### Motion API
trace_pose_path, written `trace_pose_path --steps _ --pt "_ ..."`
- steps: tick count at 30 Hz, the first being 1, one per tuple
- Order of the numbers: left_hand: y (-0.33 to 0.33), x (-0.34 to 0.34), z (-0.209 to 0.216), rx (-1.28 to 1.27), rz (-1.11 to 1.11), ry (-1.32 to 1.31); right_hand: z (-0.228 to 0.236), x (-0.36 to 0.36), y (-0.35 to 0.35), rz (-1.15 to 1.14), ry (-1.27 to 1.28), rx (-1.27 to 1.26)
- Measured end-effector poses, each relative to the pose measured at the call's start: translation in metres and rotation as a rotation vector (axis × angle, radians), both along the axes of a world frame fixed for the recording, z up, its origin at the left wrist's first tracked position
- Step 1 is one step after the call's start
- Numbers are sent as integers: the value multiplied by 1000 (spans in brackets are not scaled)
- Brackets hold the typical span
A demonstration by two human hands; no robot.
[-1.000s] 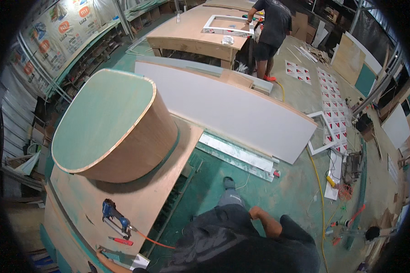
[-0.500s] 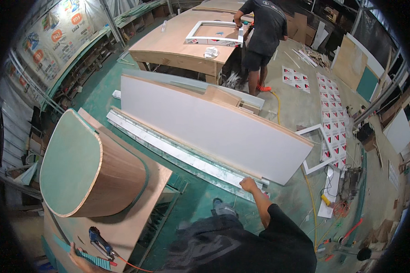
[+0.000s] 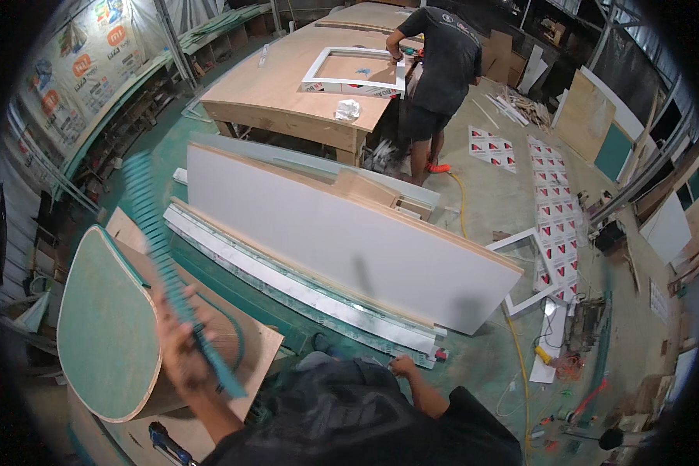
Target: The person assembles a curved wooden furniture piece using a pneumatic nail gun, applying a flexible wooden trim along the edge, and wiping the surface with a cloth.
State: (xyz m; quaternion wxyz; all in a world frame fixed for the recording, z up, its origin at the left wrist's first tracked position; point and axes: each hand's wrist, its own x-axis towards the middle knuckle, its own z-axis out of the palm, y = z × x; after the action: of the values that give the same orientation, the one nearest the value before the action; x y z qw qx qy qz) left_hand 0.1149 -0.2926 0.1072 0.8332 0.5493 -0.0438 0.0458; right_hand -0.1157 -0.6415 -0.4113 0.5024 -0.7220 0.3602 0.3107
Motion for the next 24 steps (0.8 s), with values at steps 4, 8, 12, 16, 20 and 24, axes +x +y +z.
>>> trace_pose_path --steps 4,8,12,16,20,24 --pt "-58 78 -53 -260 -578 315 -74 -55 -12 285 -104 -212" --pt "-84 126 -119 -239 -753 564 -52 -12 -41 261 -127 -300" --pt "-96 146 -175 -105 -767 751 2 33 -21 28 -119 -163" --pt "-84 165 -207 -181 -674 866 34 96 -37 70 -38 -202" --pt "-81 196 -197 -174 -528 887 32 201 -67 89 117 -56" --pt "-74 222 -194 -92 -372 871 4 371 -134 439 -230 -391"
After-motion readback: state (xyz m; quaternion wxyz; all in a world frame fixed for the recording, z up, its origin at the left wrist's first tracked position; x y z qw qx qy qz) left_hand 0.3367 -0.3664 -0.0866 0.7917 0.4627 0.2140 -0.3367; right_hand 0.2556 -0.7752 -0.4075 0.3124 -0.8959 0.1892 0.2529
